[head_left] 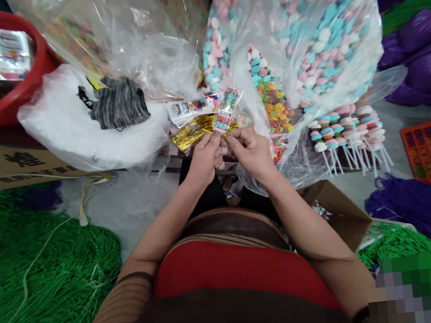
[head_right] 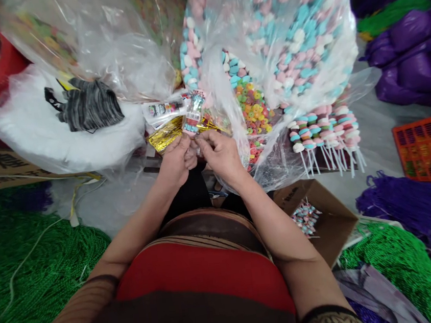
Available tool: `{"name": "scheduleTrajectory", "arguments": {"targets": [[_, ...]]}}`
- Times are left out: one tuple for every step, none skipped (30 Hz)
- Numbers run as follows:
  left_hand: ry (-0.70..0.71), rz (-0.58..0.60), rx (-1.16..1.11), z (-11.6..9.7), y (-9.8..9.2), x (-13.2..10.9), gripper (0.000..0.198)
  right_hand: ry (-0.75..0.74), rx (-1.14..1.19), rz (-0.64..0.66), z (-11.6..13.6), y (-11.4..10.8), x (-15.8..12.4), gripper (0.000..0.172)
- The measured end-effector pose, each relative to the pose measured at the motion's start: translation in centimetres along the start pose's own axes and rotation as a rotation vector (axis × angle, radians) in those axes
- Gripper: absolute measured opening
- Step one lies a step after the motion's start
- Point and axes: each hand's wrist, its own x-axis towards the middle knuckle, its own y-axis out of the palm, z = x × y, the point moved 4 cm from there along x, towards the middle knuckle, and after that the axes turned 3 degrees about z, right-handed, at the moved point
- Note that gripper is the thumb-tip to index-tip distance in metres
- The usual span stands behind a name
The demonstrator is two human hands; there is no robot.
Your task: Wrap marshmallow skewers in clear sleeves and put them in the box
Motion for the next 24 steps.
{"name": "scheduleTrajectory", "arguments": {"targets": [[-0.042,0.045,-0.013,0.0,0.3,-0.2,0.043,0.051,0.085,0.023,-0.1,0.0,-0.1,0.033],[-0.096,0.086,-0.027,0.0,0.6,-0.4,0.045,0.096,0.165,0.045,-0.2,0.0,-0.2,0.037],[-0.151,0.124,-0.037,-0.1,0.8,-0.7,0.047,0.131,0.234,0.063,-0.3,0.0,-0.2,0.04],[-0.205,0.156,-0.042,-0.2,1.0,-0.9,0.049,0.148,0.286,0.08,-0.3,0.0,-0.3,0.042],[-0.257,0.184,-0.041,-0.2,1.1,-1.2,0.051,0.146,0.32,0.097,-0.3,-0.1,-0.3,0.043],[-0.308,0.206,-0.038,-0.3,1.1,-1.5,0.053,0.129,0.337,0.107,-0.3,-0.3,-0.3,0.044],[-0.358,0.226,-0.032,-0.4,1.2,-1.7,0.055,0.104,0.339,0.117,-0.3,-0.6,-0.3,0.044],[-0.406,0.248,-0.024,-0.4,1.3,-2.0,0.057,0.077,0.329,0.13,-0.4,-0.9,-0.3,0.044],[-0.45,0.271,-0.017,-0.3,1.3,-2.2,0.058,0.052,0.31,0.147,-0.5,-1.2,-0.3,0.045],[-0.489,0.297,-0.013,-0.3,1.5,-2.5,0.059,0.033,0.29,0.167,-0.7,-1.5,-0.3,0.045],[-0.521,0.325,-0.011,-0.2,1.6,-2.7,0.059,0.023,0.276,0.196,-0.9,-1.7,-0.3,0.045],[-0.542,0.351,-0.015,-0.1,1.7,-2.8,0.059,0.021,0.274,0.236,-1.2,-1.7,-0.4,0.045],[-0.553,0.369,-0.023,0.0,1.9,-2.9,0.059,0.025,0.285,0.272,-1.4,-1.6,-0.5,0.043],[-0.553,0.377,-0.035,0.1,2.0,-2.9,0.058,0.036,0.303,0.281,-1.7,-1.5,-0.5,0.041],[-0.541,0.374,-0.049,0.2,2.0,-2.8,0.057,0.05,0.325,0.26,-2.0,-1.4,-0.6,0.039],[-0.521,0.363,-0.062,0.2,2.1,-2.7,0.055,0.059,0.342,0.208,-2.2,-1.3,-0.6,0.037],[-0.494,0.349,-0.073,0.2,2.1,-2.5,0.051,0.058,0.347,0.134,-2.3,-1.3,-0.6,0.035],[-0.461,0.334,-0.078,0.1,2.1,-2.3,0.046,0.041,0.336,0.05,-2.3,-1.3,-0.6,0.032],[-0.419,0.313,-0.073,0.1,2.1,-2.1,0.041,0.011,0.304,-0.026,-2.2,-1.2,-0.6,0.03],[-0.367,0.284,-0.057,0.0,2.0,-1.9,0.037,-0.032,0.251,-0.084,-1.9,-1.2,-0.6,0.027],[-0.304,0.245,-0.03,-0.2,2.0,-1.7,0.034,-0.083,0.177,-0.126,-1.4,-1.2,-0.6,0.025],[-0.235,0.196,0.009,-0.3,1.8,-1.4,0.032,-0.133,0.087,-0.157,-1.0,-1.2,-0.7,0.024],[-0.162,0.138,0.057,-0.5,1.7,-1.1,0.032,-0.176,-0.009,-0.181,-0.6,-1.2,-0.7,0.023],[-0.091,0.07,0.101,-0.7,1.5,-0.9,0.032,-0.21,-0.099,-0.2,-0.2,-1.2,-0.7,0.023]]}}
